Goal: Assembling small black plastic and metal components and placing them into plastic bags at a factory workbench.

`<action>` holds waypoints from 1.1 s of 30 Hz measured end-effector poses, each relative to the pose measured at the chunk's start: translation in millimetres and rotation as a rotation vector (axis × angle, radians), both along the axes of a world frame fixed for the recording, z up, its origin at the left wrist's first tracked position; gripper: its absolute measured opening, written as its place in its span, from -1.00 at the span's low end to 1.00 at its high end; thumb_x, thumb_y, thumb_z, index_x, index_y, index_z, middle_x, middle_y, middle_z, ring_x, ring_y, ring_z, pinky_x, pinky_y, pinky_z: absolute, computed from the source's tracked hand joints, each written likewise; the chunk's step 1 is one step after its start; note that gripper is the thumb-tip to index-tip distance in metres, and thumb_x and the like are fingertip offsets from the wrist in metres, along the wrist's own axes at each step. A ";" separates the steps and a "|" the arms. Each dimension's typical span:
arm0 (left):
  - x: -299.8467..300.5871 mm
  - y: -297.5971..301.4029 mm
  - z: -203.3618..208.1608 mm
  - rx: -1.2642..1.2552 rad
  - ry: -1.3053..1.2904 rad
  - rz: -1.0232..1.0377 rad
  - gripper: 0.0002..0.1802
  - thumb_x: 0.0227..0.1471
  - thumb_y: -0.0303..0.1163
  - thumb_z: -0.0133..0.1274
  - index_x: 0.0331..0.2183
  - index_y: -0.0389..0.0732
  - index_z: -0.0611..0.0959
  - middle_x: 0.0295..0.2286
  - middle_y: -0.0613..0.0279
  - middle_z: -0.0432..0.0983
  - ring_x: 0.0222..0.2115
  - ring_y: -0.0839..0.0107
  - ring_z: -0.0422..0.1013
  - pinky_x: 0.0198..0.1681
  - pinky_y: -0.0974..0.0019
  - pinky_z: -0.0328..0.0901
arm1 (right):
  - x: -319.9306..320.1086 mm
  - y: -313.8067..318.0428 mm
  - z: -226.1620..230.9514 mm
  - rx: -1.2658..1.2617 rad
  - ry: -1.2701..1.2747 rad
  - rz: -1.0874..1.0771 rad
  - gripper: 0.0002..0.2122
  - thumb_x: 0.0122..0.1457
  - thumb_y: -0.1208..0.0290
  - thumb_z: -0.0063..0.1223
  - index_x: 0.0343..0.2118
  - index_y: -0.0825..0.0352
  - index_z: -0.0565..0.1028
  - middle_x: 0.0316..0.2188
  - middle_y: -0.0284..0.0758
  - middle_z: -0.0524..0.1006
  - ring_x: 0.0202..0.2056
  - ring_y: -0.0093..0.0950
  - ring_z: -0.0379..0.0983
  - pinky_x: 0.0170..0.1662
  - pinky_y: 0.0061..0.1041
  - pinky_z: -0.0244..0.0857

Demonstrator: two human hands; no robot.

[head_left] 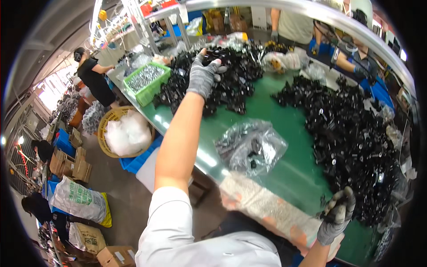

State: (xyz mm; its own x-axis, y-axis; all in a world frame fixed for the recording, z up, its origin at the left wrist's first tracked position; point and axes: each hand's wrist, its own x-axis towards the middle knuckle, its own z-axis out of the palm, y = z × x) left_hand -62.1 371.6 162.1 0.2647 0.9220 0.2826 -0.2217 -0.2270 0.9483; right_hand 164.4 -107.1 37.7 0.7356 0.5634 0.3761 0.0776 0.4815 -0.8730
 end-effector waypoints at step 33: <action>-15.3 -299.9 -193.5 0.964 0.983 -0.535 -0.37 0.27 0.04 -0.13 0.17 -0.21 0.47 0.18 -0.02 0.35 0.21 -0.01 0.26 0.31 -0.08 0.03 | 25.1 -129.0 -45.4 -1.373 -0.872 -0.384 -0.60 -0.02 0.31 0.26 -0.05 0.21 0.62 -0.30 -0.14 0.48 -0.32 -0.19 0.48 -0.24 -0.25 0.42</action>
